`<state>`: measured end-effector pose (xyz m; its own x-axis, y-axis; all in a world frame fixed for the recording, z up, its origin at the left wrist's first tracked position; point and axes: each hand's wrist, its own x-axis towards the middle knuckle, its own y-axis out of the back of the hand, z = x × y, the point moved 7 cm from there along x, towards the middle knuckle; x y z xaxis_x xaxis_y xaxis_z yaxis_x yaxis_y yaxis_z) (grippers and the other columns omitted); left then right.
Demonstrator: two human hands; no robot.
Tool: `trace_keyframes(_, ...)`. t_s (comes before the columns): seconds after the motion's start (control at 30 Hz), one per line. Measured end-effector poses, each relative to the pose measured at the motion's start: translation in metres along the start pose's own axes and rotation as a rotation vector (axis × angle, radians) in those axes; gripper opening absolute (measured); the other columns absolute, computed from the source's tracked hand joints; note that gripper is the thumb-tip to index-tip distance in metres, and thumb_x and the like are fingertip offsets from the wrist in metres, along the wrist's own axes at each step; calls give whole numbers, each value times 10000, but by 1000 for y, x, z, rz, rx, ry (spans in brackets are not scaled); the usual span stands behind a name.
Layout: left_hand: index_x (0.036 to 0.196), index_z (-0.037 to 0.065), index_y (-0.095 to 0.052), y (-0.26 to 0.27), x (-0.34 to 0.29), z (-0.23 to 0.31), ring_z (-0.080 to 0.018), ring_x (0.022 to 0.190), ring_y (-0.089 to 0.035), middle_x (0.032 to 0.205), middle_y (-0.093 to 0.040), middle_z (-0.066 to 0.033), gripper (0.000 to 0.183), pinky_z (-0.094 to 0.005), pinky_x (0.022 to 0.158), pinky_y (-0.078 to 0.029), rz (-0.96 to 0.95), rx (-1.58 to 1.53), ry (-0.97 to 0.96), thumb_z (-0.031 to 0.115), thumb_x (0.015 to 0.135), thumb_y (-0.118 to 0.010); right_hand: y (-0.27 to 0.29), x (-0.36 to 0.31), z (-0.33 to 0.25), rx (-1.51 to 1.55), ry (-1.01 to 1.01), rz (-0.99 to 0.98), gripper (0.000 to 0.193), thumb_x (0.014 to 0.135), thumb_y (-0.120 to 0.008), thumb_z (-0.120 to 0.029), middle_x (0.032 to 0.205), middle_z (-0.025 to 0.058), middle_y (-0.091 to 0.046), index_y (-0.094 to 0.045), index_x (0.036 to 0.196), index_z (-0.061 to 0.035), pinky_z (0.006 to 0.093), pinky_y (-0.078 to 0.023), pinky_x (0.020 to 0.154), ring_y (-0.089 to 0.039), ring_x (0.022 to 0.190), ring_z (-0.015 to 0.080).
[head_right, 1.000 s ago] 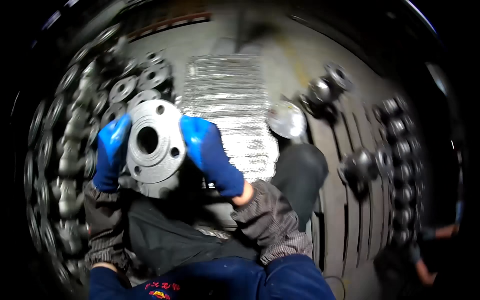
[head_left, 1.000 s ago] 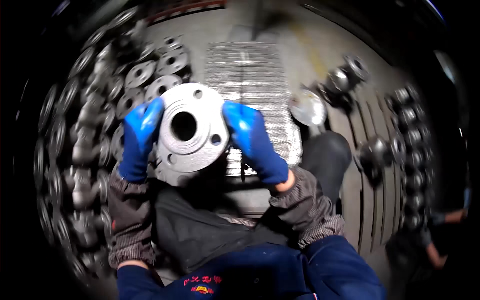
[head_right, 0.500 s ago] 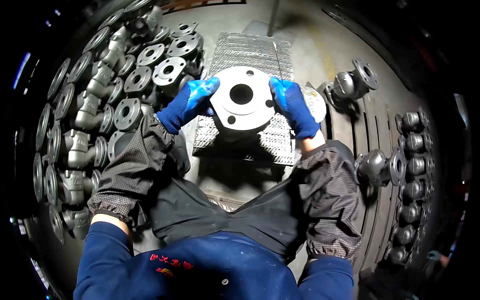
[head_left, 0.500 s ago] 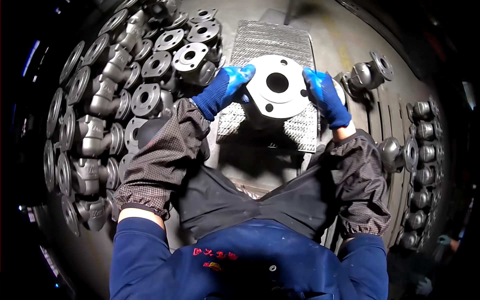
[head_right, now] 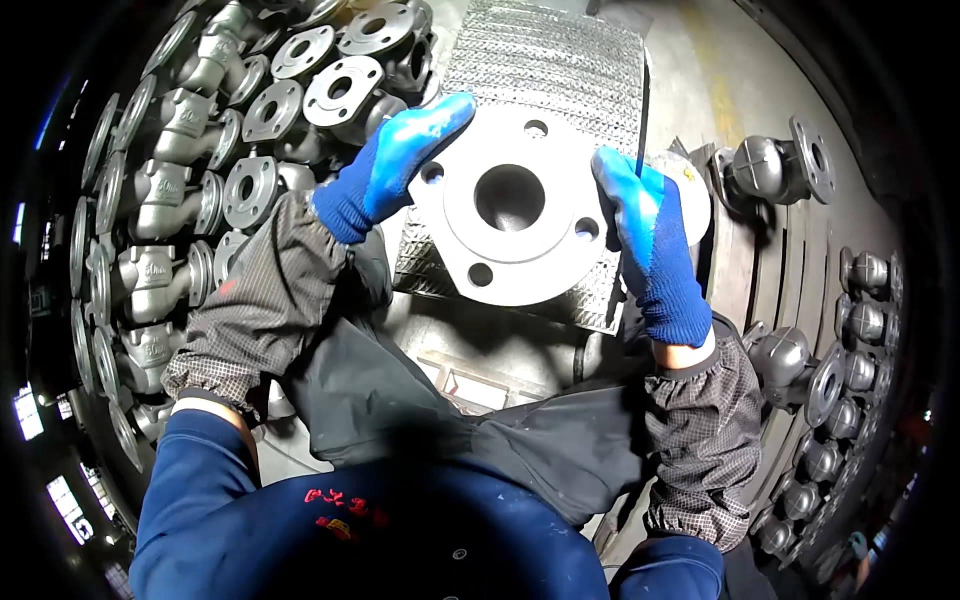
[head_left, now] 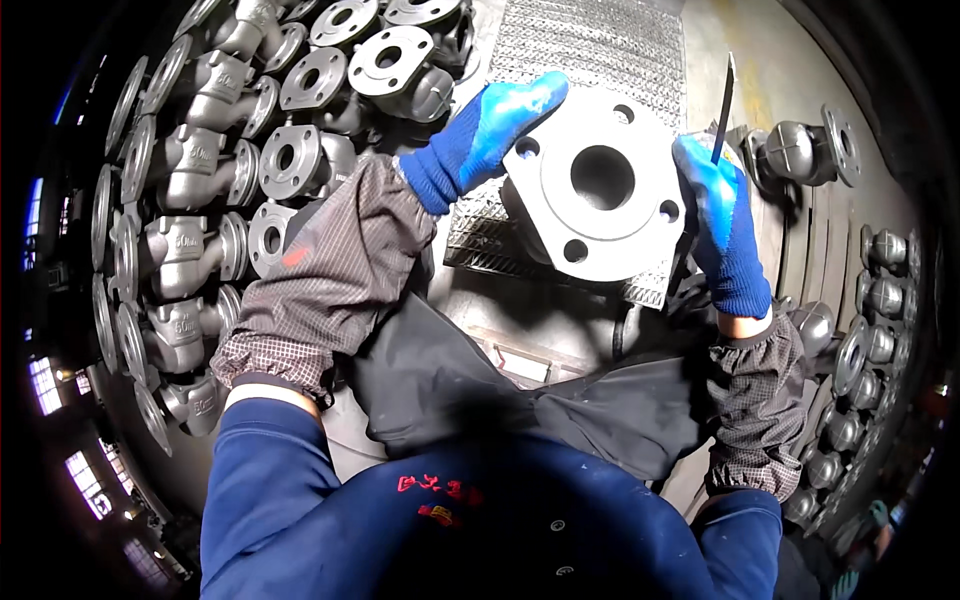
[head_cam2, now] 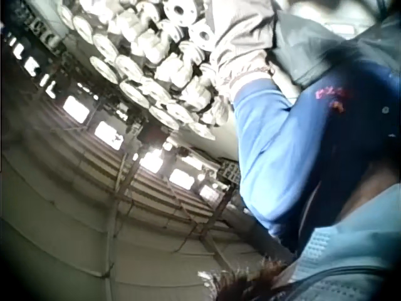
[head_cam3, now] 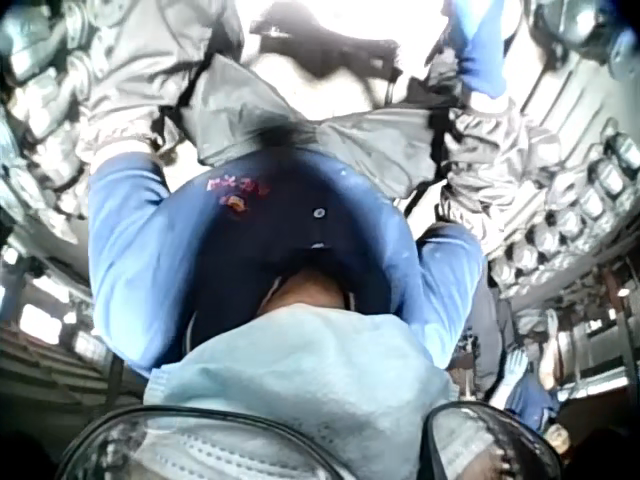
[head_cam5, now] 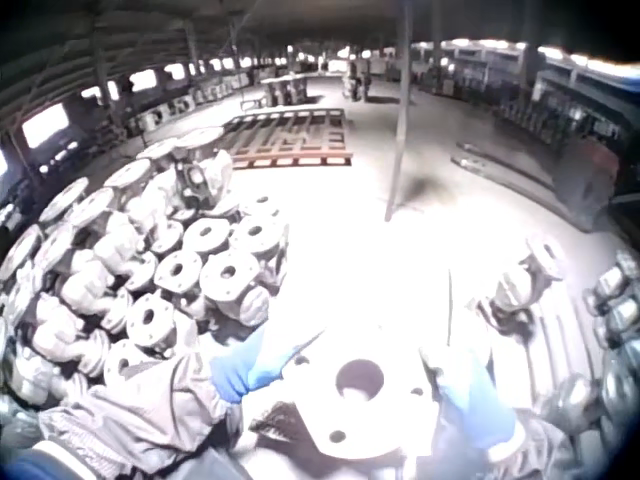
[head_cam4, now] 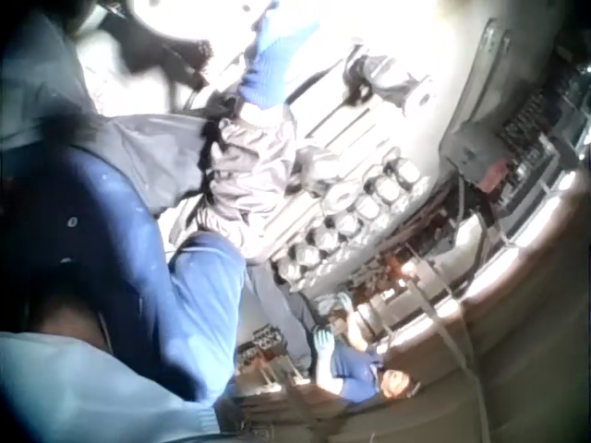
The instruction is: The person picks up metal valve bodies from a pallet and cleans them using a small pointed tool and a brush, then places them back down.
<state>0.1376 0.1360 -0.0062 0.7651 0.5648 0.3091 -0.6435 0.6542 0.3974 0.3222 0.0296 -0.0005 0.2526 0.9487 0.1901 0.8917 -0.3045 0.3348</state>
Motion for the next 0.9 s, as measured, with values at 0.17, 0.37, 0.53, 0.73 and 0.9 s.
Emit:
trace_keyframes(0.17, 967, -41, -612, -9, -4, -2, -42, 569, -455, 701, -525, 14, 412, -186, 481, -376, 69, -282, 411, 335, 950, -443, 3, -5, -9, -310, 225, -119, 327, 873, -506, -95, 1070, 213, -587, -527, 1150, 78, 358, -445, 854, -572, 981, 316)
trace_keyframes(0.37, 1071, -20, -631, -43, 5, 43, -44, 664, -523, 737, -594, -3, 327, -204, 581, -439, -40, -301, 436, 263, 921, -568, 33, -27, 3, -588, 286, -111, 400, 842, -529, -27, 1162, 227, -593, -504, 1228, 74, 375, -471, 902, -606, 1031, 335)
trace_keyframes(0.53, 1148, -7, -597, -70, -3, 47, -37, 675, -512, 765, -570, 14, 354, -210, 578, -433, -202, -510, 428, 266, 928, -550, 53, -45, 23, -532, 231, -75, 406, 829, -531, 20, 1141, 213, -602, -503, 1230, 71, 367, -484, 873, -616, 998, 327)
trace_keyframes(0.73, 1097, -23, -600, -55, -16, 49, -57, 617, -507, 761, -559, 3, 328, -210, 547, -426, -230, -360, 356, 250, 928, -532, 40, -51, 11, -323, 177, -137, 340, 873, -500, 30, 1101, 192, -610, -512, 1209, 82, 340, -502, 833, -622, 962, 277)
trace_keyframes(0.9, 1000, -33, -571, -14, -30, 46, -123, 807, -532, 886, -564, -61, 307, -269, 746, -444, -140, -38, 116, 247, 945, -460, 12, -53, -14, -547, 484, -145, 265, 832, -568, 9, 967, 188, -641, -588, 1096, 23, 347, -528, 736, -654, 839, 316)
